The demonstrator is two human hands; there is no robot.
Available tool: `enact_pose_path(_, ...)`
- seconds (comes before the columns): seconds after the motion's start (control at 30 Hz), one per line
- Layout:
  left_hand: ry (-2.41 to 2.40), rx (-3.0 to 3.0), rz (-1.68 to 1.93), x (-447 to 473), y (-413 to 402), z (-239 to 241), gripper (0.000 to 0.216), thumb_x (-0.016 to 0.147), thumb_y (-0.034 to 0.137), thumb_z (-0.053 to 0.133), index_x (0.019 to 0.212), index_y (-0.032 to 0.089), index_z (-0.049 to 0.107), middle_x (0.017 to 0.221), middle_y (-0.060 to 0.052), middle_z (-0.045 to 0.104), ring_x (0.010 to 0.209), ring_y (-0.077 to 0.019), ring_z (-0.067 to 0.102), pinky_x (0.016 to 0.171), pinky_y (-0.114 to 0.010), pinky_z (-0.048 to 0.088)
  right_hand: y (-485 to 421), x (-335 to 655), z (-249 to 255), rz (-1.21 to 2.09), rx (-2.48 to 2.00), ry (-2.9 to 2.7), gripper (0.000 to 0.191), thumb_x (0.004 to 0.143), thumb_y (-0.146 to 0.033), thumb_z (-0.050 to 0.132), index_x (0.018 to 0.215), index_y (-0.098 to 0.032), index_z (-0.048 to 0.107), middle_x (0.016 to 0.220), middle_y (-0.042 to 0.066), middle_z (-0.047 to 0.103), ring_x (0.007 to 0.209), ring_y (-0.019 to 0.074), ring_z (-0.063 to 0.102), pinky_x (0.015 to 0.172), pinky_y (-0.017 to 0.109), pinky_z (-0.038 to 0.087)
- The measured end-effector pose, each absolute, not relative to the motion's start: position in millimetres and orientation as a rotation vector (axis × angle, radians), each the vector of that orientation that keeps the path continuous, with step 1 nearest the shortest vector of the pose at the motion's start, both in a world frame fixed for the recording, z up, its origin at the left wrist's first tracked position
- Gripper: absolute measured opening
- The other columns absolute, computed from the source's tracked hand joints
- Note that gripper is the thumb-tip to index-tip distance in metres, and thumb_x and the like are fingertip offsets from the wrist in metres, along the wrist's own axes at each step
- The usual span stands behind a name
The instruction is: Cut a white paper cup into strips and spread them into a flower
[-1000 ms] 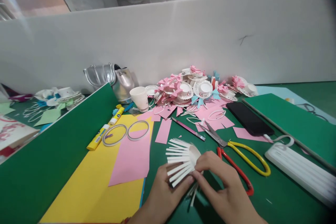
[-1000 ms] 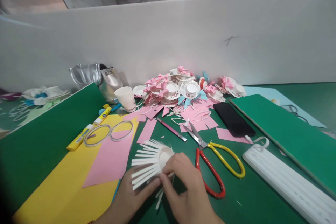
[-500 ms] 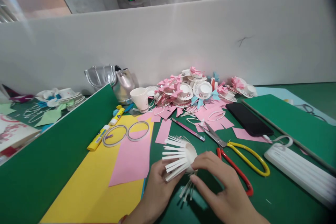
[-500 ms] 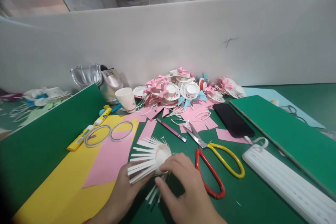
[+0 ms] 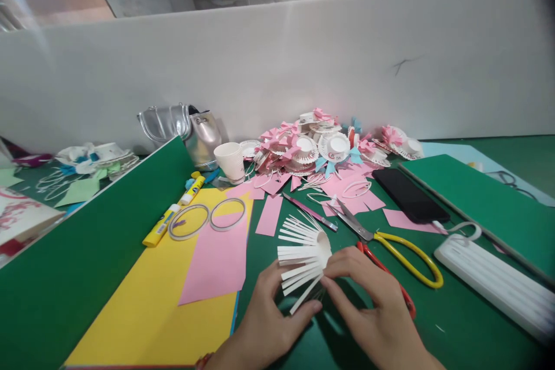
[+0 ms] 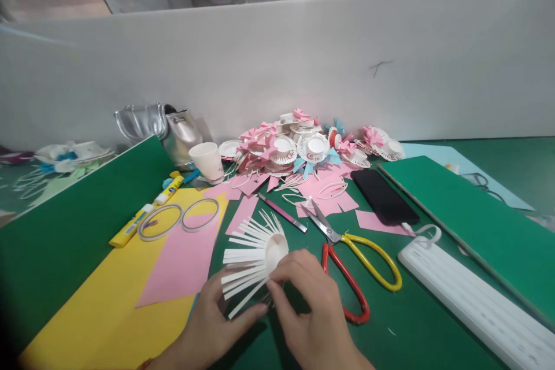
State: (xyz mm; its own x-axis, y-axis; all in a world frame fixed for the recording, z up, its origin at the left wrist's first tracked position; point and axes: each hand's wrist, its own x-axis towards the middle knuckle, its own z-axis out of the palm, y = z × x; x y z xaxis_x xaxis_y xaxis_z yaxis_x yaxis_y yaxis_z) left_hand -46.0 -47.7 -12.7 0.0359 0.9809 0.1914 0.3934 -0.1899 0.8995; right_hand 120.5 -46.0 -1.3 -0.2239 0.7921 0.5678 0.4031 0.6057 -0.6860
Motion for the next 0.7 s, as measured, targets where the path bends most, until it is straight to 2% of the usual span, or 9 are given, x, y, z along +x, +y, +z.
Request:
enact_pose_path(0.1, 1.345, 1.540, 1.154, -45, -49, -9, 0.037, 0.057, 0.023, 0.075, 0.093, 0.016, 0.071, 0.093, -0.011, 0.074, 0.083, -0.0249, 0.069, 0.076, -0.033, 0.056, -47, 119, 0, 0.409, -0.945, -1.823, 0.019, 0.079, 0.000, 0.055, 0.079, -0.020, 0.057, 0.071, 0.004, 0.062, 0.066, 0.0175, 0.059, 0.057, 0.028, 0.049)
enact_pose_path(0.23, 1.267, 1.388, 1.142, -42, -44, 4, 0.021, 0.067, 0.024, 0.067, 0.086, 0.017, 0.071, 0.086, -0.006, 0.075, 0.078, -0.0215, 0.070, 0.070, -0.028, 0.057, -47, 114, 2, 0.339, -0.908, -1.830, 0.019, 0.078, 0.001, 0.056, 0.080, -0.018, 0.059, 0.071, 0.006, 0.064, 0.065, 0.0180, 0.059, 0.058, 0.029, 0.050)
enact_pose_path(0.33, 1.266, 1.351, 1.166, -41, -40, 8, 0.016, 0.068, 0.025, 0.067, 0.081, 0.017, 0.072, 0.083, -0.006, 0.076, 0.076, -0.0214, 0.070, 0.069, -0.028, 0.058, -47, 113, 3, 0.342, -0.910, -1.845, 0.018, 0.078, 0.000, 0.057, 0.080, -0.018, 0.060, 0.072, 0.006, 0.065, 0.065, 0.0183, 0.060, 0.059, 0.029, 0.050)
enact_pose_path(0.53, 1.333, 1.491, 1.164, -44, -37, 10, 0.019, 0.066, 0.035, 0.072, 0.074, 0.019, 0.076, 0.081, -0.008, 0.076, 0.072, -0.0227, 0.070, 0.071, -0.030, 0.057, -48, 116, 5, 0.499, -0.935, -1.793, 0.015, 0.079, -0.005, 0.057, 0.086, -0.017, 0.061, 0.077, 0.005, 0.065, 0.071, 0.0174, 0.061, 0.063, 0.027, 0.051)
enact_pose_path(0.7, 1.256, 1.670, 1.161, -45, -38, 14, 0.013, 0.071, 0.033, 0.069, 0.075, 0.024, 0.077, 0.079, -0.006, 0.076, 0.073, -0.0220, 0.070, 0.070, -0.029, 0.057, -46, 118, 5, 0.600, -0.927, -1.759, 0.015, 0.082, -0.005, 0.055, 0.084, -0.019, 0.060, 0.074, 0.002, 0.065, 0.069, 0.0154, 0.062, 0.063, 0.023, 0.050)
